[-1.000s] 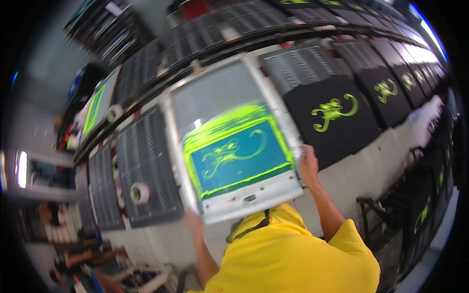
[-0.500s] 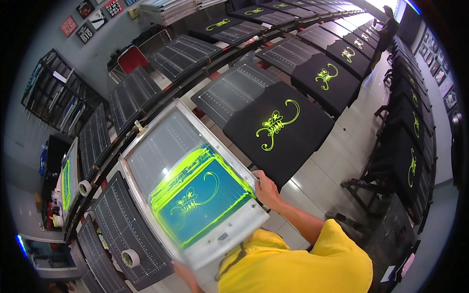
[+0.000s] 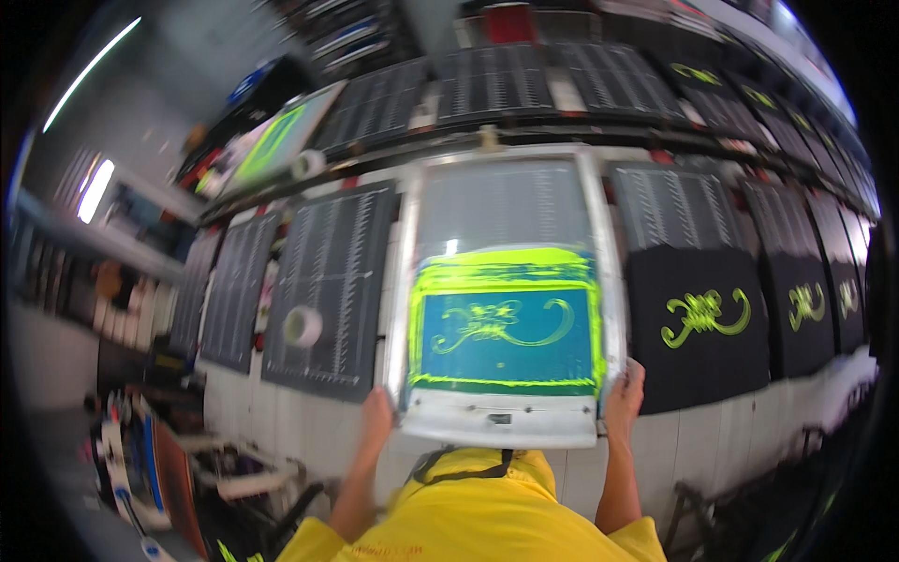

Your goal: The person spreads yellow ink over a screen printing frame using a squeegee, then lifts and repositions the frame on a series of black t-shirts laid out on long rows of boards.

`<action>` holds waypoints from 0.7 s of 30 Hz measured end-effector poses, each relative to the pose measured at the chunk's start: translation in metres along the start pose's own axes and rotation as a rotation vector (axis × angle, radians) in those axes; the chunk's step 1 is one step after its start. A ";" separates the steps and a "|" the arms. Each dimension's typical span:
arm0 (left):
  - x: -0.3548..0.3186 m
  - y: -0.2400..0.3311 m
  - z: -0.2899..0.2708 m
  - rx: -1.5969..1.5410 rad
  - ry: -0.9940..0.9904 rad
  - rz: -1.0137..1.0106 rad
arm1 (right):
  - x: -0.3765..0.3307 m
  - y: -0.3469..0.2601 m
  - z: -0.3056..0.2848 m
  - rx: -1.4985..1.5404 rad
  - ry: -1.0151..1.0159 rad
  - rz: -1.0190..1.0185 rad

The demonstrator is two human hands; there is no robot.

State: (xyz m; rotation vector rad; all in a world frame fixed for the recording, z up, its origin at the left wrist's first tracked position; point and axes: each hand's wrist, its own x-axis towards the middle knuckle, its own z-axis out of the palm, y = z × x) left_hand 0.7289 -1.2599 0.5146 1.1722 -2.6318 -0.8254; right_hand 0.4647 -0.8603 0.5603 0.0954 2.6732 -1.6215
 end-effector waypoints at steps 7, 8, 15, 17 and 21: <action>0.007 0.052 -0.012 -0.201 0.040 -0.270 | 0.011 0.017 -0.012 -0.260 -0.041 0.071; 0.007 0.058 -0.013 -0.234 0.038 -0.315 | 0.014 0.019 -0.014 -0.293 -0.034 0.093; -0.008 0.081 -0.027 -0.312 0.074 -0.328 | 0.022 0.027 -0.030 -0.204 -0.100 0.023; -0.010 0.084 -0.032 -0.351 0.055 -0.285 | 0.024 0.027 -0.035 -0.140 -0.104 0.072; -0.019 0.086 -0.049 -0.458 0.055 -0.257 | 0.023 0.023 -0.053 -0.232 -0.129 0.077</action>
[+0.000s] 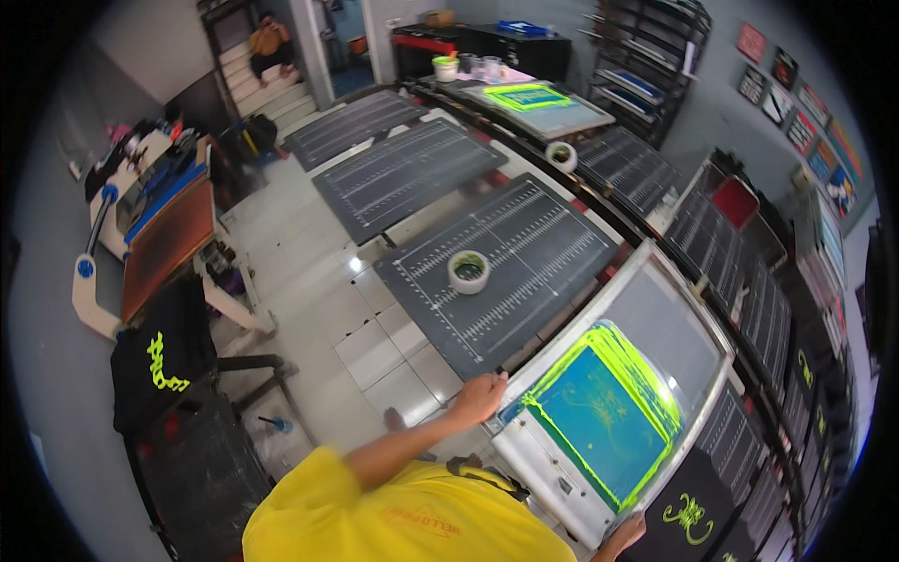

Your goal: The person spreads yellow ink over a screen printing frame using a squeegee, then lifts and repositions the frame on a series of black t-shirts laid out on long rows of boards.

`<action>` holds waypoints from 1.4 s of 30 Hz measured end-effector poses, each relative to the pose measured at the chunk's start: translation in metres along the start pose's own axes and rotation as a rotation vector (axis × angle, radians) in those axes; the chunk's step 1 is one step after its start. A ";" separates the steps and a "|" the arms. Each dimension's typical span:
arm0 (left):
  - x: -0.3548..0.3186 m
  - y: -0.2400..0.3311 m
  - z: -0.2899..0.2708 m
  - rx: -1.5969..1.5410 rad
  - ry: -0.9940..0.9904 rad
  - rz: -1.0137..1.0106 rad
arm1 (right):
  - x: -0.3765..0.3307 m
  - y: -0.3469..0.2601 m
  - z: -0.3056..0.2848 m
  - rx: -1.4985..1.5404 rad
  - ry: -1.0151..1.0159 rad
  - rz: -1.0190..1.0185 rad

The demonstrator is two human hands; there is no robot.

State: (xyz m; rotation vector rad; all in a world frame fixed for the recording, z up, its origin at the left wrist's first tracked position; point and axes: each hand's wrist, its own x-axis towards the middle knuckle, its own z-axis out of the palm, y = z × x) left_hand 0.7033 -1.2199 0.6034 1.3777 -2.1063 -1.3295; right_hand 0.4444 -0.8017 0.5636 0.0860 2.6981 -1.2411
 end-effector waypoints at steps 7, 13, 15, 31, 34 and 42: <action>0.006 0.000 -0.088 -0.162 -0.056 0.077 | -0.059 -0.065 -0.001 -0.408 0.085 -0.237; 0.020 -0.019 -0.200 -0.215 -0.055 0.135 | -0.143 -0.190 0.057 -0.203 0.078 -0.145; 0.029 -0.028 -0.239 -0.168 0.015 0.205 | -0.170 -0.223 0.080 -0.203 0.049 -0.147; 0.087 -0.151 -0.409 -0.374 0.198 0.101 | -0.221 -0.245 0.199 -0.545 -0.073 -0.207; 0.102 -0.185 -0.441 -0.311 -0.067 -0.086 | -0.261 -0.258 0.229 -0.451 -0.016 -0.121; 0.263 -0.252 -0.580 -0.356 -0.075 -0.100 | -0.362 -0.449 0.373 -0.353 -0.111 -0.125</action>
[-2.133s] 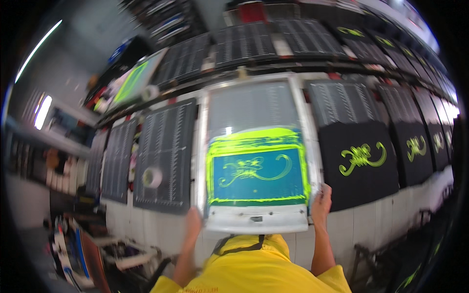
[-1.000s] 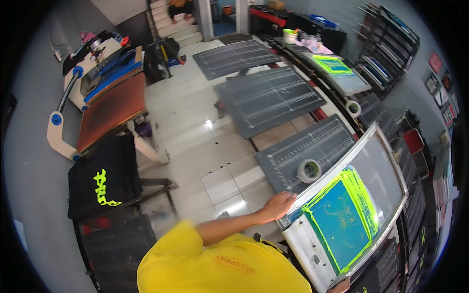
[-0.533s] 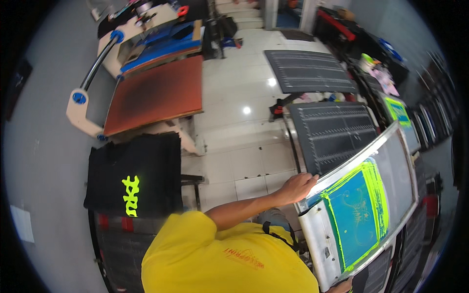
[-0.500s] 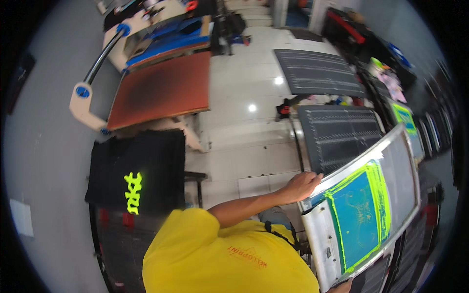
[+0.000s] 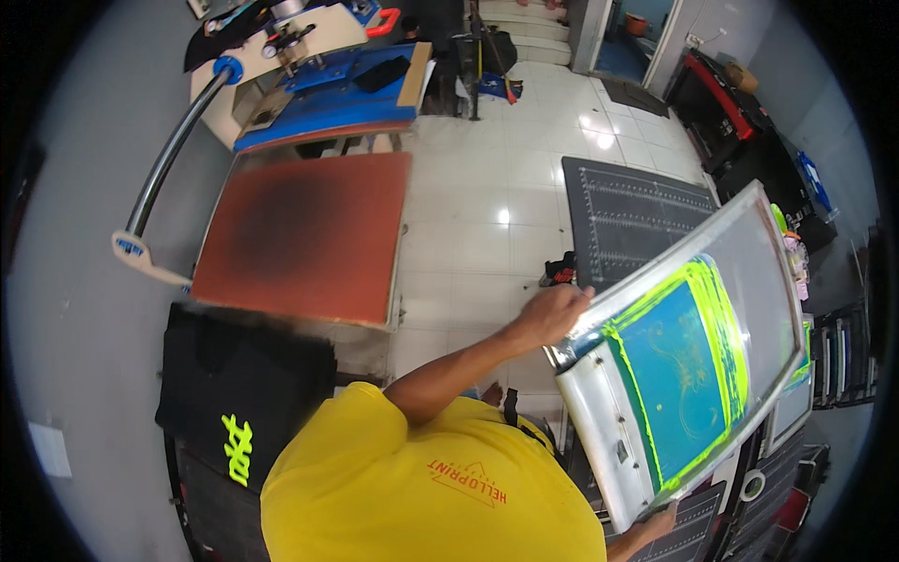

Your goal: The person spreads yellow ink over a screen printing frame using a squeegee, then lifts and repositions the frame on a series of black t-shirts laid out on long rows of boards.

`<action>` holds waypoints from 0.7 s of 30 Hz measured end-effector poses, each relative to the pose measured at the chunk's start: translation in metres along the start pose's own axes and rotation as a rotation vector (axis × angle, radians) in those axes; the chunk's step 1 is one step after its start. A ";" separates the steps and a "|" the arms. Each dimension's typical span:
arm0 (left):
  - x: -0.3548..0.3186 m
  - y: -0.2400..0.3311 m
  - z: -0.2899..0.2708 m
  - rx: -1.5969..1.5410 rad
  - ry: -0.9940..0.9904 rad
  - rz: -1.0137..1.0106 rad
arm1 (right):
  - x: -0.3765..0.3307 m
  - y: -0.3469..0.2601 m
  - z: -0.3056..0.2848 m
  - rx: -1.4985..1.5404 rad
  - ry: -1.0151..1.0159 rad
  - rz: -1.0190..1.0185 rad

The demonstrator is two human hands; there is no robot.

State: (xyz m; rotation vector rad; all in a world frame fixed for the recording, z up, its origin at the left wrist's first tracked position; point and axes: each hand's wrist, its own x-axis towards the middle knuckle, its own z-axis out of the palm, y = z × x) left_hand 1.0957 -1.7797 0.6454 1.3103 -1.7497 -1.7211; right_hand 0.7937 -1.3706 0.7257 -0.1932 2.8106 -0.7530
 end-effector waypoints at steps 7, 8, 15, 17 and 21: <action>0.147 -0.031 -0.131 0.122 -0.299 -0.061 | -0.039 -0.157 0.118 0.294 0.243 0.052; 0.161 -0.035 -0.144 0.120 -0.376 -0.060 | -0.041 -0.168 0.129 0.251 0.330 0.064; 0.257 -0.066 -0.195 -0.115 -0.415 0.136 | -0.047 -0.228 0.187 0.347 0.323 -0.007; 0.277 -0.081 -0.200 -0.164 -0.374 0.125 | -0.056 -0.237 0.203 0.388 0.389 -0.031; 0.330 -0.113 -0.249 -0.007 -0.349 0.058 | -0.082 -0.278 0.271 0.399 0.395 0.008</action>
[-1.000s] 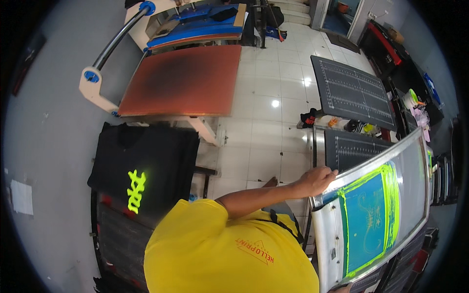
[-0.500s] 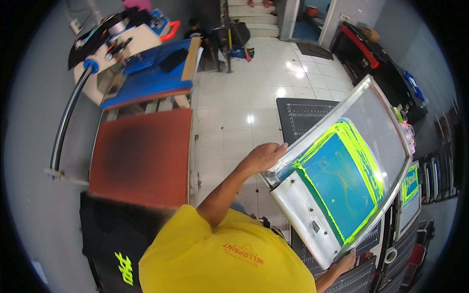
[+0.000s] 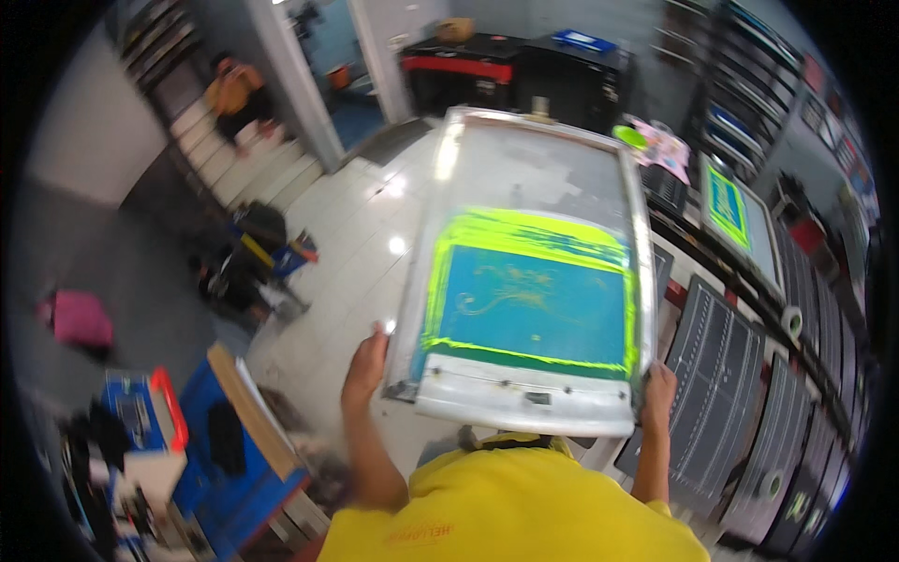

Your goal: The person spreads yellow ink over a screen printing frame using a squeegee, then lifts and repositions the frame on a series of black t-shirts laid out on long rows of boards.

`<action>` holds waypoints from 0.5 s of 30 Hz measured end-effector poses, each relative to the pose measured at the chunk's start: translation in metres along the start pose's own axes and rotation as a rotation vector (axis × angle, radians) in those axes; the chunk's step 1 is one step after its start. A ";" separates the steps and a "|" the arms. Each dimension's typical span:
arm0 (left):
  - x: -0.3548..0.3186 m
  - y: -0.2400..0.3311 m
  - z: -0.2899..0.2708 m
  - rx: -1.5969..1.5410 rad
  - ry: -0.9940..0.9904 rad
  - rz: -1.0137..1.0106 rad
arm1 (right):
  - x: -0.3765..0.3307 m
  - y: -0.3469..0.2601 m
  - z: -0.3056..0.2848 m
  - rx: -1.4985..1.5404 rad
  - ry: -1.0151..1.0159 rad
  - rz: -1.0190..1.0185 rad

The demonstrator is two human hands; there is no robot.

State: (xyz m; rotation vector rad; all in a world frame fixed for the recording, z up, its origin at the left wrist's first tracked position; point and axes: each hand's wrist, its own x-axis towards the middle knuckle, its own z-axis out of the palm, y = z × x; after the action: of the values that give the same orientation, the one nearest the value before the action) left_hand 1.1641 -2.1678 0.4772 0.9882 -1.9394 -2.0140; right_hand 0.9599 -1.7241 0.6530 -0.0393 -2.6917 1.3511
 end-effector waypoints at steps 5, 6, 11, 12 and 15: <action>0.013 -0.048 -0.160 -0.275 0.070 0.016 | -0.074 -0.039 0.147 0.067 -0.083 0.032; 0.014 -0.056 -0.189 -0.294 0.133 0.065 | -0.082 -0.047 0.175 0.081 -0.132 0.038; 0.044 -0.072 -0.242 -0.262 0.125 0.065 | -0.072 -0.068 0.250 0.120 -0.211 0.005; 0.048 -0.067 -0.254 -0.388 0.133 0.035 | -0.068 -0.072 0.282 0.146 -0.241 -0.070; 0.055 -0.070 -0.271 -0.328 0.274 -0.018 | -0.059 -0.062 0.324 0.172 -0.330 -0.087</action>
State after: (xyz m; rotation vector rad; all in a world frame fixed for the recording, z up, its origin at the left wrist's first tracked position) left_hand 1.2967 -2.4119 0.4118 1.1258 -1.4131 -1.9969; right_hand 0.9797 -2.0246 0.5048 0.3428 -2.7769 1.6857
